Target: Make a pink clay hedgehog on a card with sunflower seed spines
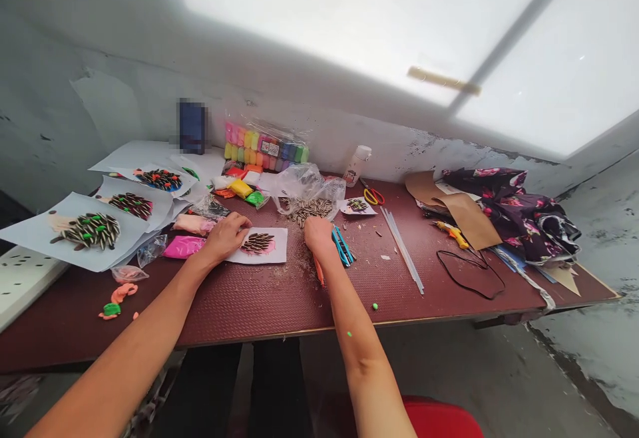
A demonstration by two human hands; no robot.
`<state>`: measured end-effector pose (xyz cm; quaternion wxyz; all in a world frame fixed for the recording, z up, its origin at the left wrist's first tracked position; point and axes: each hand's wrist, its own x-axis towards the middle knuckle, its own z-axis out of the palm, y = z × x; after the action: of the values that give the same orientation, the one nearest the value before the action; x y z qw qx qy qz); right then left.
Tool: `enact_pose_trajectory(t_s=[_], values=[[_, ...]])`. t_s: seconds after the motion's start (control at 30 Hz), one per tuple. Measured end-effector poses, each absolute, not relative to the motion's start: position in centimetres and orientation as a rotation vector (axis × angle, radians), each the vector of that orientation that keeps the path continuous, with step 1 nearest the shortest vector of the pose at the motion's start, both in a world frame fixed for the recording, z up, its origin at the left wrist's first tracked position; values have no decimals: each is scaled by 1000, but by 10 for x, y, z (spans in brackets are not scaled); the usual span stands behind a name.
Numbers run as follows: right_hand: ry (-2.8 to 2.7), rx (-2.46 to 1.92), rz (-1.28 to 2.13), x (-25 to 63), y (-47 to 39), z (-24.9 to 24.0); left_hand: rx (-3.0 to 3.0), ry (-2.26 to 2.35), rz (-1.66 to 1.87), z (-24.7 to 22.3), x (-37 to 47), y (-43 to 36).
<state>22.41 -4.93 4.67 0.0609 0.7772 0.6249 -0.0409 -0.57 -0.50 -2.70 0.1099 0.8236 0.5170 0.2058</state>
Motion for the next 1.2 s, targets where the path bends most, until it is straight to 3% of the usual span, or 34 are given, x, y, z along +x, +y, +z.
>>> enact_pose_trajectory(t_s=[0.13, 0.33, 0.6, 0.8, 1.07, 1.2], values=[[1992, 2444, -154, 223, -50, 51, 2403, 1522, 617, -28, -6, -5], [2306, 2548, -531, 221, -49, 45, 2436, 1525, 584, -27, -5, -5], [2272, 2416, -281, 214, -63, 31, 2515, 1375, 808, -7, 2, -5], [2295, 2452, -356, 218, -65, 24, 2432, 1307, 723, -5, 10, 14], [2531, 2609, -957, 219, -69, 12, 2264, 1175, 632, -20, 5, 27], [2492, 2618, -895, 214, -70, 11, 2209, 1174, 662, -23, 4, 26]])
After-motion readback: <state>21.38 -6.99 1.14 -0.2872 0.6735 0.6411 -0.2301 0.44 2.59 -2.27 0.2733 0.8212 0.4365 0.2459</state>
